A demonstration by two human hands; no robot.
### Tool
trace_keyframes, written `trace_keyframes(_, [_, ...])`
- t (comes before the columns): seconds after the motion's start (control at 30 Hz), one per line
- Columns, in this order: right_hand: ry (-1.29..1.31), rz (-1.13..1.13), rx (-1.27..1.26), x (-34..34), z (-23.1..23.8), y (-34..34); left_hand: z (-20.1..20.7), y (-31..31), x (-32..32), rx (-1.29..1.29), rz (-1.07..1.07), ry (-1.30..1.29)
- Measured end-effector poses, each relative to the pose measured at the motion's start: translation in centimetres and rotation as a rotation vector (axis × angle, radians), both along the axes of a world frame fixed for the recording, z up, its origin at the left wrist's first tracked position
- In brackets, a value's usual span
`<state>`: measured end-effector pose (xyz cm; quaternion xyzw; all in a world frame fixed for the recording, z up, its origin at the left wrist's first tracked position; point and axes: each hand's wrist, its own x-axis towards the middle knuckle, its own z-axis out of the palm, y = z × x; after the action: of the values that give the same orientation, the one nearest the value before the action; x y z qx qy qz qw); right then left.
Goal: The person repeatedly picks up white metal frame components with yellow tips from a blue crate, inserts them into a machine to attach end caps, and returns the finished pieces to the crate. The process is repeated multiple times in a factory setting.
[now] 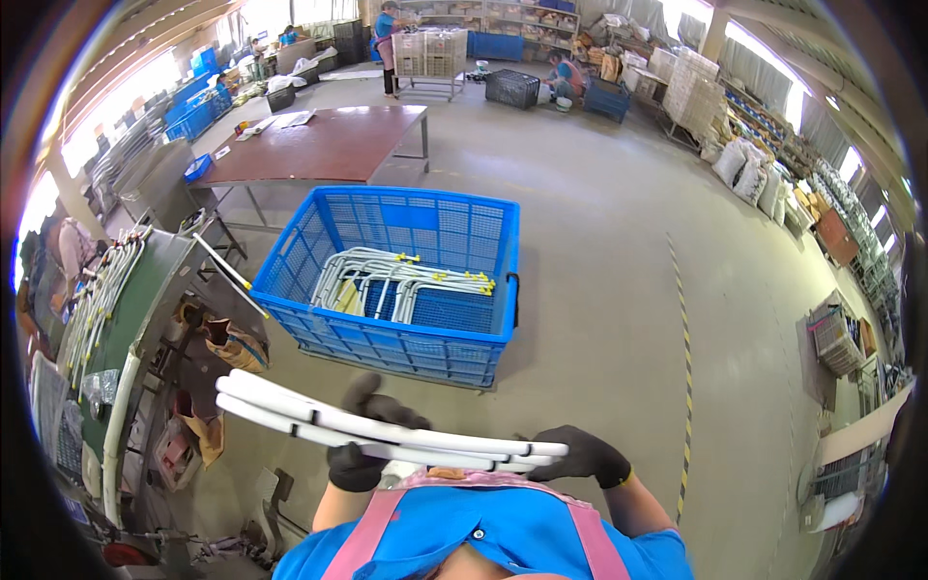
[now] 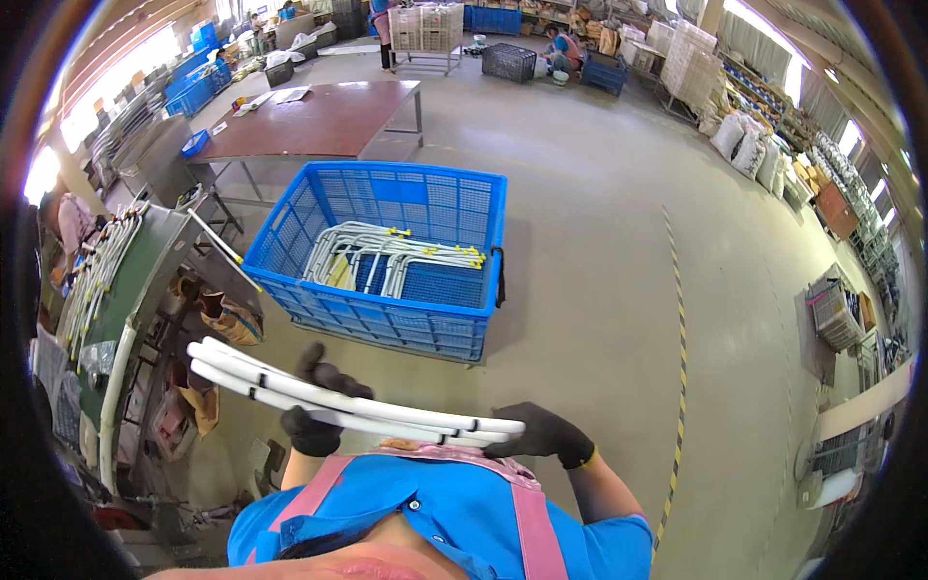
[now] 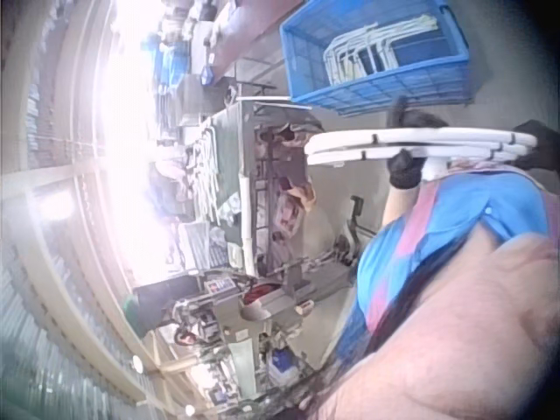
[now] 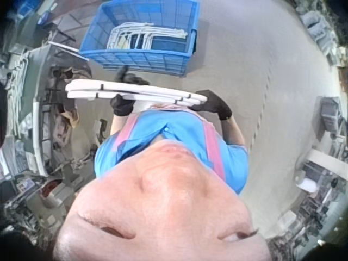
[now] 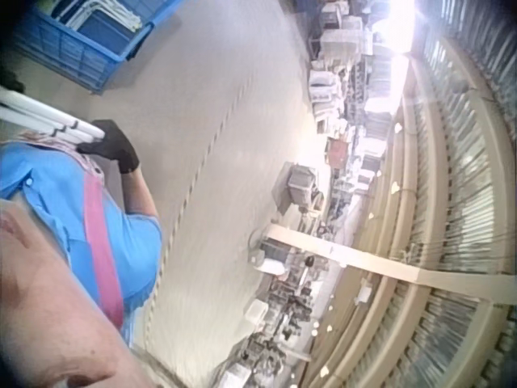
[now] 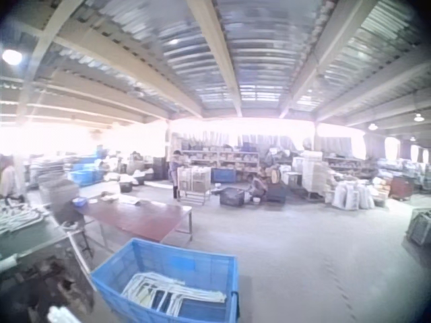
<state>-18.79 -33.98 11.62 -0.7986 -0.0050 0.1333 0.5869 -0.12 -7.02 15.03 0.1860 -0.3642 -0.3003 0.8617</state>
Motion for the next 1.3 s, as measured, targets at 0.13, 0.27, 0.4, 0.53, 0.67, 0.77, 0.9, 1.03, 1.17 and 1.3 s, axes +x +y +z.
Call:
trace_keyframes(0.13, [-0.141,-0.149,0.066,-6.0,1.5,-5.5,2.6,-8.7,-1.8,0.251,-0.231,-0.305])
trace_keyframes(0.27, [-0.114,-0.290,0.023,-8.9,2.1,-10.1,4.3,-19.0,-1.5,0.303,-0.371,-0.567])
trace_keyframes(0.4, [-0.039,-0.467,-0.111,-9.8,1.4,-16.5,3.5,-29.2,-1.0,0.103,-0.612,-0.430])
trace_keyframes(0.53, [0.043,-0.580,-0.064,-8.0,0.8,-25.3,1.6,-40.2,2.3,-0.130,-0.659,-0.146])
trace_keyframes(0.67, [0.144,-0.692,-0.012,-6.2,0.3,-35.2,1.5,-50.5,6.4,0.020,-0.727,-0.319])
trace_keyframes(0.77, [0.075,-0.909,-0.002,-9.6,-6.0,-42.2,1.7,-57.8,7.8,0.041,-0.710,-0.544])
trace_keyframes(0.9, [-0.107,-1.647,0.157,-19.4,-24.2,-48.9,2.0,-65.9,11.3,0.044,-0.695,-0.498])
trace_keyframes(1.03, [0.830,-1.964,0.209,-26.7,-38.6,-49.1,0.8,-72.8,15.9,0.177,-0.662,-0.257])
trace_keyframes(1.17, [0.932,-2.026,0.482,-22.5,-42.5,-61.0,-0.2,-80.6,21.3,0.303,-0.601,-0.348])
trace_keyframes(1.3, [0.635,-2.035,0.558,-11.4,-39.0,-80.9,0.3,-86.2,26.1,0.377,-0.545,-0.241])
